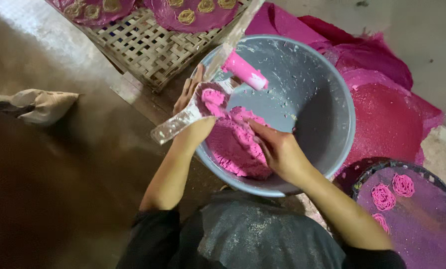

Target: The person uses a hand-held noodle press to extrude pink dough into spiral nests on round pink trays. They stack filled trays, carry a stack to a pot, then return and continue pressing more nests, reloading dough into the press by hand between batches.

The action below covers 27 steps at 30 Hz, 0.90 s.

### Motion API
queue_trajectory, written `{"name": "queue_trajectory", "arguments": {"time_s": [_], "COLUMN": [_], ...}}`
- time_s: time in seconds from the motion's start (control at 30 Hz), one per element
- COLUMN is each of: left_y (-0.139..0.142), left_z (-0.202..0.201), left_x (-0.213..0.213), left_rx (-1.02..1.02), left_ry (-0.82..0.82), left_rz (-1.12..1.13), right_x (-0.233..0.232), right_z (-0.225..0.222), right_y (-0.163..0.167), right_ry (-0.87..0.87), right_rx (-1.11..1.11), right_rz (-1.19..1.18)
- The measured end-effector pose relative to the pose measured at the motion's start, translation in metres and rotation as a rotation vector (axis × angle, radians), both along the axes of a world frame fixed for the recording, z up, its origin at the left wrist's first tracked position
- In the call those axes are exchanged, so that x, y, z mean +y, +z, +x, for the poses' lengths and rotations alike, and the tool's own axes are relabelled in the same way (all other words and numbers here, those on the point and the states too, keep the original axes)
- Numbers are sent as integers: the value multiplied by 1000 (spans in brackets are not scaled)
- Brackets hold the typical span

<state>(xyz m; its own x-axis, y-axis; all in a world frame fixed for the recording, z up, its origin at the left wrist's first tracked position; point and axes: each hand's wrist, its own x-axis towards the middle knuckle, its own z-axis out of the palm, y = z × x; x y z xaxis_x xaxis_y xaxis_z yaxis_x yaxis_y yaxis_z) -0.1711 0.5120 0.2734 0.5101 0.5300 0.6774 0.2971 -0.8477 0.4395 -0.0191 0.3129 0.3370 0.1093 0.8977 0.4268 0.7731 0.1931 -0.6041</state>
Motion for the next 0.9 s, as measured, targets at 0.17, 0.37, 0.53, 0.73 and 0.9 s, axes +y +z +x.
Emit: {"name": "queue_trajectory", "arguments": {"time_s": [0.17,0.37,0.53,0.73,0.9], "left_y": [15,-20,-67,-89,-57], "left_z": [3,19,-14,-38,-32], "left_x": [-6,19,64,38,8], "left_rx": [84,73,-449,-326,-486], "left_ry": [50,35,-462,-1020,-1032], "left_rz": [-1,-235,-1139,-1442,-1532], "right_x": [8,-6,-21,-6,0], "right_z": [27,17,63,102,93], "right_y": [-18,-40,1,69,60], "right_ry": [-57,-4,-163,-116,-15], "right_rx": [267,132,460,-246,-299], "right_rz": [-167,-164,-148,-114,-70]}}
